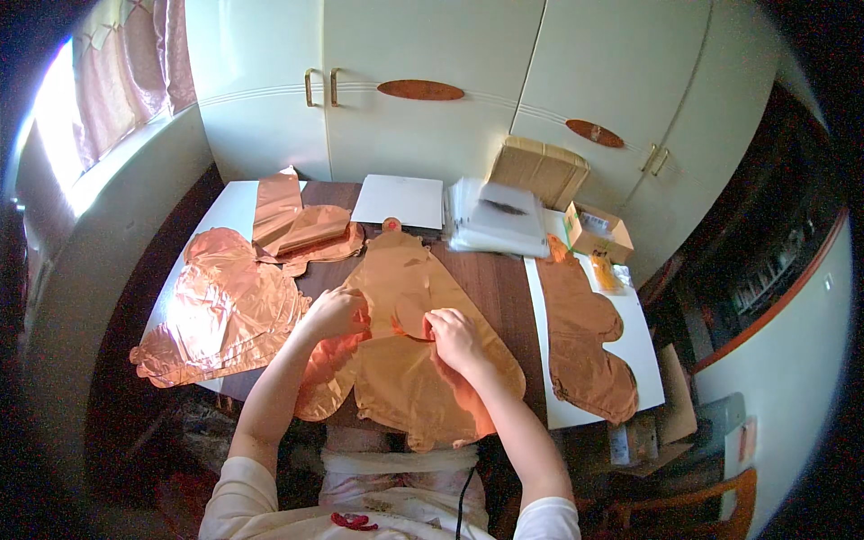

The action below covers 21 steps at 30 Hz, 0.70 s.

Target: Folding metallic foil balloons and placing them into plastic packaging with a cardboard insert.

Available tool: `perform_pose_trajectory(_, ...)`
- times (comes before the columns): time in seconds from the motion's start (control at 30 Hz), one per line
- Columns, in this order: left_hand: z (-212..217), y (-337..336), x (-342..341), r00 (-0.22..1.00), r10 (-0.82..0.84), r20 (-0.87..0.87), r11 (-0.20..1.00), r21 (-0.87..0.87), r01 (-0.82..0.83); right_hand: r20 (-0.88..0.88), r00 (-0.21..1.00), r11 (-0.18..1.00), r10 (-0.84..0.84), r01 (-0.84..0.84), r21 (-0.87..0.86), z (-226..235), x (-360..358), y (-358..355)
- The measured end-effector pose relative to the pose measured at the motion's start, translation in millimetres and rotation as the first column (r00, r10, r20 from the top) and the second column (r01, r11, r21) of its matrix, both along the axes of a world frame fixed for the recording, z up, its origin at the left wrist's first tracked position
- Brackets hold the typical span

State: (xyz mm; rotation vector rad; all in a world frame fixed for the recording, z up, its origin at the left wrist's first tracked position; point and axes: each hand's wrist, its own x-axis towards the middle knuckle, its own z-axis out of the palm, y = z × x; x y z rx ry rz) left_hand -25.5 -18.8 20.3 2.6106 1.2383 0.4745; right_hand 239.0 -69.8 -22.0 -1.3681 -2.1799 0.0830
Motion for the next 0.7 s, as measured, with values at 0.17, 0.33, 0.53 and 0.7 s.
perform_pose_trajectory(0.17,-10,6,-4,0.995,-0.019,0.101,0.994,-0.108,0.030,0.054,0.988,0.988,0.147,-0.144,-0.055,12,10,14)
perform_pose_trajectory(0.33,-13,8,-4,0.992,-0.035,0.119,0.982,-0.180,0.056,0.210,0.957,0.949,0.201,-0.136,-0.285,32,19,30)
perform_pose_trajectory(0.53,-15,10,-5,0.991,-0.046,0.126,0.983,-0.171,0.067,0.337,0.895,0.877,0.292,-0.110,-0.468,41,23,54)
perform_pose_trajectory(0.7,8,-6,21,0.997,-0.032,-0.075,0.997,-0.075,0.026,0.368,0.884,0.869,0.290,-0.082,-0.488,51,20,53)
